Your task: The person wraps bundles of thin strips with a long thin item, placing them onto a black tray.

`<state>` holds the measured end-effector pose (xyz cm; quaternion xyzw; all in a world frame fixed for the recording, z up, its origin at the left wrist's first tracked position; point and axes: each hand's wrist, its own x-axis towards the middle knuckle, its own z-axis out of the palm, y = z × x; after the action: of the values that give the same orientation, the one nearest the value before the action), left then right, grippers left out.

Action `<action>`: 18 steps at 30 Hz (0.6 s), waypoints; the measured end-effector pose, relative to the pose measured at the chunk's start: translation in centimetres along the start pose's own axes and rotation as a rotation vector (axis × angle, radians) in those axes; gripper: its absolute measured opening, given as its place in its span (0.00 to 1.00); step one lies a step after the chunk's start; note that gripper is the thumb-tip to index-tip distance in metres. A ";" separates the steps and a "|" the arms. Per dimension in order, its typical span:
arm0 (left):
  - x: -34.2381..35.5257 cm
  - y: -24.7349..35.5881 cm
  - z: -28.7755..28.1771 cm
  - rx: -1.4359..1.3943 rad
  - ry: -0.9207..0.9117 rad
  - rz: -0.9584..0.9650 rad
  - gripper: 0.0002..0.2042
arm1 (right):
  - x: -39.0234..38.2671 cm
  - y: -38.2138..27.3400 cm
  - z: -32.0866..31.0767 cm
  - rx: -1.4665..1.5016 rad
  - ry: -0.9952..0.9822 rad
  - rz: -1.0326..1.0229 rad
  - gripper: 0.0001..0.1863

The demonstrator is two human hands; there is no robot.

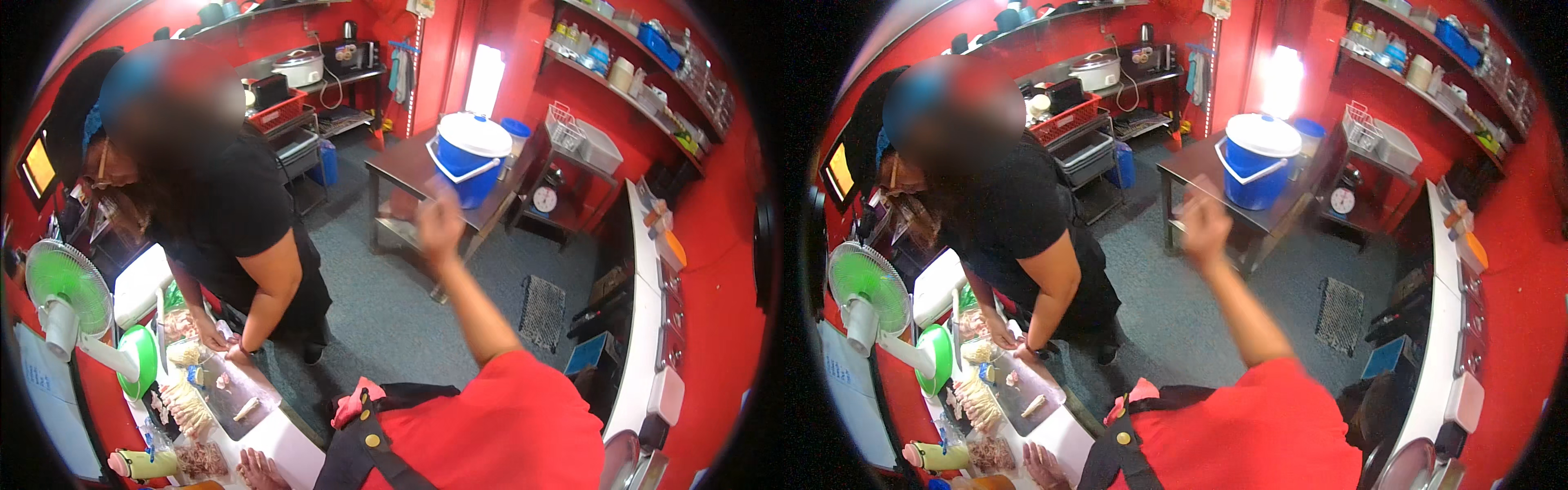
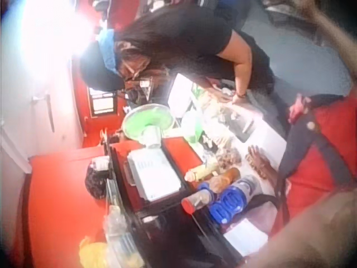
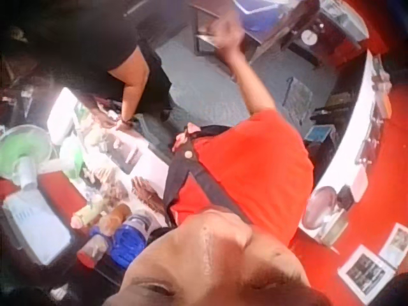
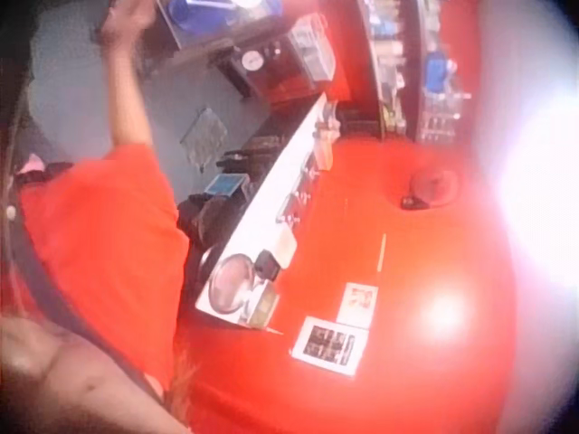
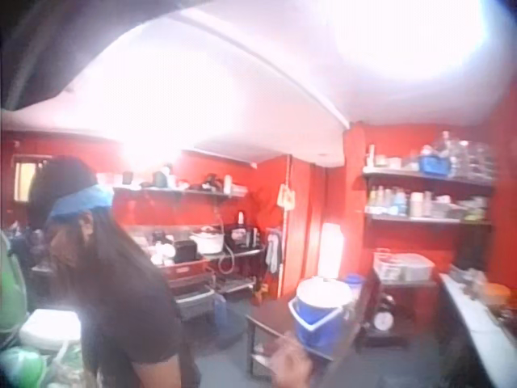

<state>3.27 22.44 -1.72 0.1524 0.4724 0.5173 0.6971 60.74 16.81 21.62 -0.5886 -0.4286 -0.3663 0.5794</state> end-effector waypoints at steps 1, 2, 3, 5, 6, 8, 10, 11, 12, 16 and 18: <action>0.2 0.1 0.3 0.052 -0.046 0.045 0.16 | 1.9 2.9 -2.0 0.109 0.183 0.276 0.18; 0.4 0.0 0.6 0.100 -0.093 0.090 0.17 | 3.1 7.0 -4.0 0.220 0.368 0.547 0.22; 0.7 -0.2 1.2 0.141 -0.142 0.137 0.19 | 3.7 11.0 -6.4 0.251 0.395 0.776 0.27; 0.5 -0.8 3.3 0.278 -0.130 0.177 0.20 | 4.3 17.5 -12.0 0.389 0.437 1.142 0.33; -0.1 -1.2 4.1 0.270 -0.134 0.173 0.20 | 4.2 19.4 -14.1 0.433 0.431 1.234 0.31; -1.6 -1.1 4.2 0.194 -0.145 0.162 0.19 | 3.4 20.6 -15.3 0.389 0.392 1.316 0.26; -1.8 -1.0 2.9 0.135 -0.082 0.142 0.19 | 2.7 20.0 -15.2 0.267 0.334 1.243 0.27; -1.9 -1.1 2.1 0.082 -0.032 0.105 0.19 | 3.0 20.1 -14.7 0.280 0.325 1.245 0.27; -1.6 -1.0 -0.1 0.077 -0.018 0.123 0.19 | 3.1 19.6 -13.8 0.229 0.285 1.219 0.30; -0.7 -2.1 -4.6 0.054 -0.153 0.126 0.20 | 4.6 20.2 -13.4 0.082 0.221 1.148 0.36; -0.7 -2.3 -5.5 0.160 -0.046 0.170 0.21 | 4.8 20.8 -13.1 0.124 0.228 1.155 0.36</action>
<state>0.12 19.33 -5.73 0.2588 0.4813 0.5316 0.6471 82.63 4.96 19.23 -0.6484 0.0057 -0.0266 0.7608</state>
